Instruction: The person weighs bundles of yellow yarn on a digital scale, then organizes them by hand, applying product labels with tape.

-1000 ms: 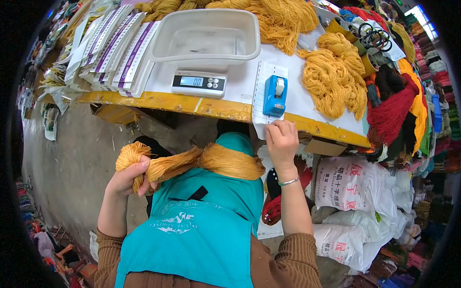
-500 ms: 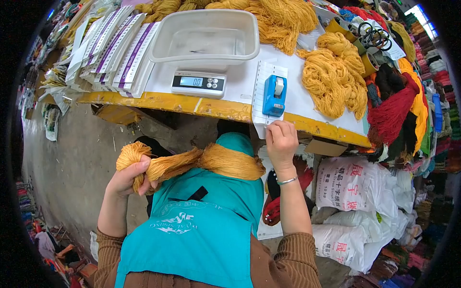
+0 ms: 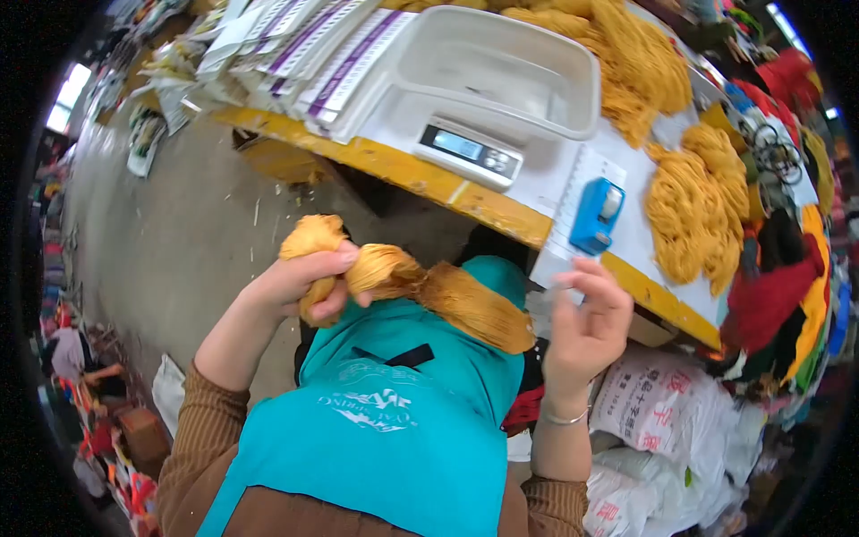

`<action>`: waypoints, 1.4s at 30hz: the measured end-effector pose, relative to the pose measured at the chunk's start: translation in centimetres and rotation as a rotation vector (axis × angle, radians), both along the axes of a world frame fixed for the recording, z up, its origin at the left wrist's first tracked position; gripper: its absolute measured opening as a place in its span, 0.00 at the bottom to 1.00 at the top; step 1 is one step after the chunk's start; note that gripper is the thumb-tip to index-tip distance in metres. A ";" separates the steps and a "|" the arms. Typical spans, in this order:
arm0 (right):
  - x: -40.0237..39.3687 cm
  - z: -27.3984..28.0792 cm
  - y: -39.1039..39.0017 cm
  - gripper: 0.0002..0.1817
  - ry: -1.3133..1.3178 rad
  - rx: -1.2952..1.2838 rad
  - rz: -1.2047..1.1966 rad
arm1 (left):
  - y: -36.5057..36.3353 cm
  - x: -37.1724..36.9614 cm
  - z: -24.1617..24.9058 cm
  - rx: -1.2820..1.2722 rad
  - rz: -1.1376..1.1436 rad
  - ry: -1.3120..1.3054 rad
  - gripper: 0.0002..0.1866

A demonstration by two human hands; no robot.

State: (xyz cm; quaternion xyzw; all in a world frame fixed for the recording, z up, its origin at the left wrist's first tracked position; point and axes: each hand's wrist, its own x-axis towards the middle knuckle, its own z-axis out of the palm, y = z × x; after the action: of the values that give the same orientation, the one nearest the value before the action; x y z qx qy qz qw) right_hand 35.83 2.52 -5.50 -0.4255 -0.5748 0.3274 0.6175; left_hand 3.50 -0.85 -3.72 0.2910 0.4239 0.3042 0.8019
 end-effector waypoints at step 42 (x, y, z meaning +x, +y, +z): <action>-10.9 2.5 2.7 0.17 0.008 -0.658 1.136 | 0.6 -1.3 1.1 0.208 -0.185 0.273 0.13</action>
State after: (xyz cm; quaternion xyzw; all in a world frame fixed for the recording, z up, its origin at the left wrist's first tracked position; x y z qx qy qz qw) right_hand 24.97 5.18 -3.04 -0.2215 -0.5776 0.7628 0.1881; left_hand 2.17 -0.28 -2.57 0.4488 0.4664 0.2291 0.7270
